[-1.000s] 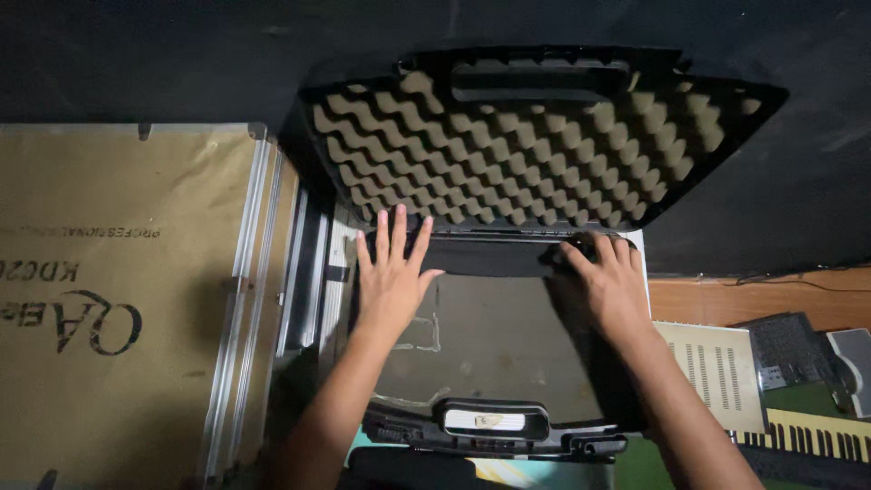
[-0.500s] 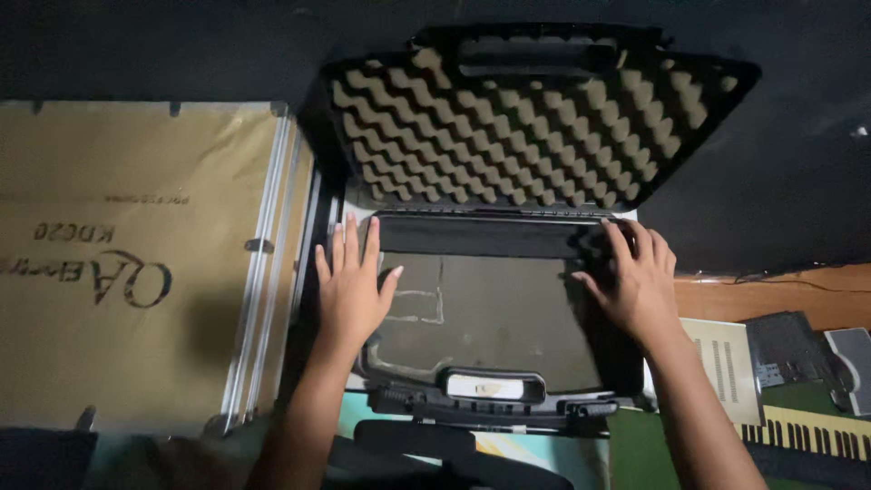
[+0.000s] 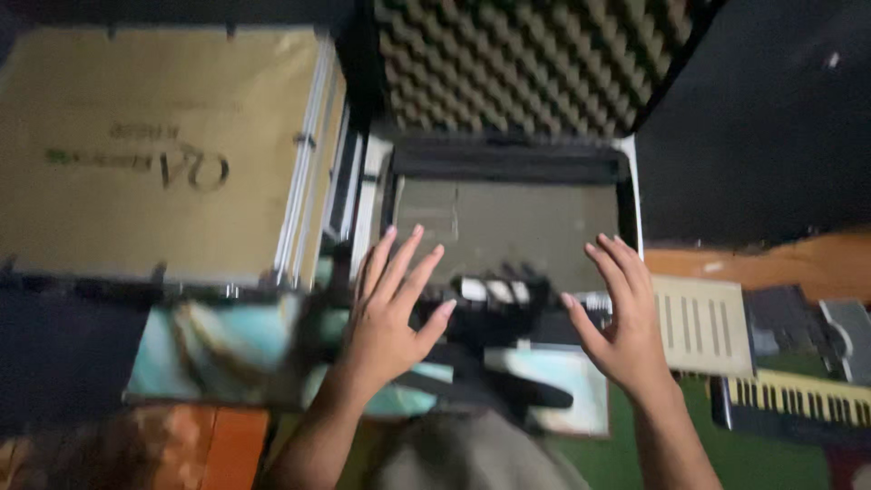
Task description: The person moves a black plastic case, opens it, closes it, and then places foam inserts into the case.
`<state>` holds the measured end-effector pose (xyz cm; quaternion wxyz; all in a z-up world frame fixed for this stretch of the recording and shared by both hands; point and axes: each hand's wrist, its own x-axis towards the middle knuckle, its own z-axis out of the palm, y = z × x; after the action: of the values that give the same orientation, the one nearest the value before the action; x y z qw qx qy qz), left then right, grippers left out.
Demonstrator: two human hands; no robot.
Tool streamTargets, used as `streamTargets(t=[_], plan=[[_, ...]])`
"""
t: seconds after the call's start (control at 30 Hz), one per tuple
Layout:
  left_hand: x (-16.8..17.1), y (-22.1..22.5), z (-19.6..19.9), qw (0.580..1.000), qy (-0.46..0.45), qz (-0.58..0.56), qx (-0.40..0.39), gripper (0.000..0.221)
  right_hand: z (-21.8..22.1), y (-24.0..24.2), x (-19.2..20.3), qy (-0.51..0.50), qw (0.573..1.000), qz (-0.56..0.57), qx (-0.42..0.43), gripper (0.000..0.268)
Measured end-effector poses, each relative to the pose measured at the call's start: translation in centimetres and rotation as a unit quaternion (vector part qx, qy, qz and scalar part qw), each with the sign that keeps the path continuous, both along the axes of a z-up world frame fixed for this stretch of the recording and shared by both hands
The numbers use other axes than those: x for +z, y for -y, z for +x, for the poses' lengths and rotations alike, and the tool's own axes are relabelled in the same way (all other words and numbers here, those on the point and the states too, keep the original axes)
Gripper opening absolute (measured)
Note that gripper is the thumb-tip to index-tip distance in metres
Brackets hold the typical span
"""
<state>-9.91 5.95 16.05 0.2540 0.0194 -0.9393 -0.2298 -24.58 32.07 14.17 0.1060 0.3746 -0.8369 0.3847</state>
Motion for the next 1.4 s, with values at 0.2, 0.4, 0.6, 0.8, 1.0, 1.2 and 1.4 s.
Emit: streamTargets(t=[0.2,0.4,0.6,0.8,1.0,1.2,1.4], plan=[[0.3,-3.8,6.7,0.997,-0.037,0.073,-0.002,0.056,7.7,-1.5,0.8,0.035,0.999,-0.037,0.011,0.06],[-0.3,-4.4,9.9,0.997,-0.028,0.075,-0.001,0.054,11.4,-2.8,1.2,0.076,0.996,-0.047,0.0,0.057],[-0.5,-3.3,10.7,0.999,-0.034,0.013,-0.011,0.045,12.1,-2.7,1.1,0.051,0.998,-0.036,0.002,0.05],[-5.4,-1.8,11.2,0.998,0.024,-0.02,-0.054,0.036,12.5,-2.9,-2.6,0.05,0.998,0.027,0.021,0.041],[-15.2,-0.1,11.8,0.974,0.176,-0.03,-0.136,0.037,12.4,-2.2,-11.8,0.065,0.981,0.164,0.086,0.038],[-21.5,0.5,12.8,0.977,0.156,-0.091,-0.117,0.055,13.4,-2.9,-19.1,0.093,0.959,0.249,0.102,0.047],[-23.3,1.0,12.2,0.959,0.25,-0.068,-0.119,0.048,13.9,-3.1,-21.3,0.075,0.941,0.312,0.107,0.054]])
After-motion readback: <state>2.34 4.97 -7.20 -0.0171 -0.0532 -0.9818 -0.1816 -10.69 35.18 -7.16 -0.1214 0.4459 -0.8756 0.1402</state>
